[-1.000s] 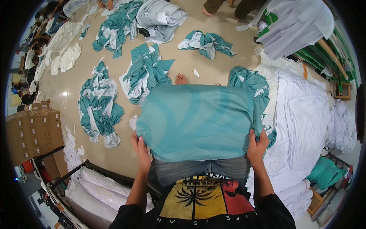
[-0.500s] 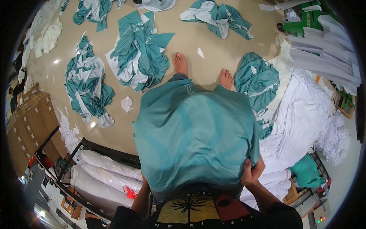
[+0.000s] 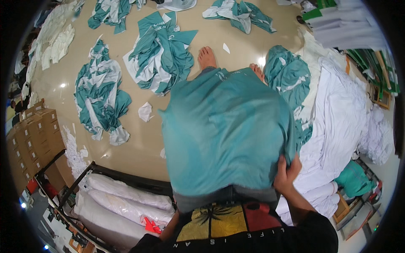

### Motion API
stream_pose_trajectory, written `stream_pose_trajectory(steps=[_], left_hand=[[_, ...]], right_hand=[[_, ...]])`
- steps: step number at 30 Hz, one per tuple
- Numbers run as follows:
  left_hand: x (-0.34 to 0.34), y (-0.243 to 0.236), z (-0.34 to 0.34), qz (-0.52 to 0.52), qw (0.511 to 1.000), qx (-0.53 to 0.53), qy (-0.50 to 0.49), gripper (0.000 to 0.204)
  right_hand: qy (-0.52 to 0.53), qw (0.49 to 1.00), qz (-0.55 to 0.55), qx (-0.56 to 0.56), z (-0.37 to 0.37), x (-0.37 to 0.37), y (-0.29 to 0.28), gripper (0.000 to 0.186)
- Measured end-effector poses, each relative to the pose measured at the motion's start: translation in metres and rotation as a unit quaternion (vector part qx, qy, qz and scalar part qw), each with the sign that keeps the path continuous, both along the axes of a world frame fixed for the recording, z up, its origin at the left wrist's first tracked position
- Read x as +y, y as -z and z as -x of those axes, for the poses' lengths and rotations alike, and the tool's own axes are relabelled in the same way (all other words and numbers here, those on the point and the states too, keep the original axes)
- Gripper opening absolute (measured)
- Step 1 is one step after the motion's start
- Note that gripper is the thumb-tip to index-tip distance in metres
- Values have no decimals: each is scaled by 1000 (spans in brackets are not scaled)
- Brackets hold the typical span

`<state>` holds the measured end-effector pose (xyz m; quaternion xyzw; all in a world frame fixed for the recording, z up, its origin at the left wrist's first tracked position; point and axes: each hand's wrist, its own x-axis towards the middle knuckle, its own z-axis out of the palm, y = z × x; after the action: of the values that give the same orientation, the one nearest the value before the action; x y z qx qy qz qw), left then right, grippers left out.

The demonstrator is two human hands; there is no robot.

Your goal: The person picks up and unfolds various green and white fabric pieces while sitting in a chair, spreading them out and layering them on the floor.

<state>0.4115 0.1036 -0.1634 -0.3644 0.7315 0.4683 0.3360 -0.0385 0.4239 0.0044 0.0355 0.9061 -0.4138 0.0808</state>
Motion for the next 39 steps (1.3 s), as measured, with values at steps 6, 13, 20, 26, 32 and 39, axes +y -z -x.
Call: stream_pose_trajectory(steps=[6,13,20,26,32,39], left_hand=[[-21,28,-10,83,965,206,137,49],[-71,-26,183,-33,898,284,-334,60],[-51,-102,337,46,939,334,-64,44],[-63,-85,374,30,932,360,-30,41],[-62,-157,407,-57,970,229,64,44],[-81,-229,414,-316,845,423,-78,21]], right_hand=[[71,992,61,82,-12,1,-3,20],[138,984,66,91,-8,20,-1,29],[210,959,92,164,-32,84,34,39],[256,935,164,182,-69,98,32,41],[358,836,415,41,-79,140,40,28],[280,762,580,65,-70,159,-26,28]])
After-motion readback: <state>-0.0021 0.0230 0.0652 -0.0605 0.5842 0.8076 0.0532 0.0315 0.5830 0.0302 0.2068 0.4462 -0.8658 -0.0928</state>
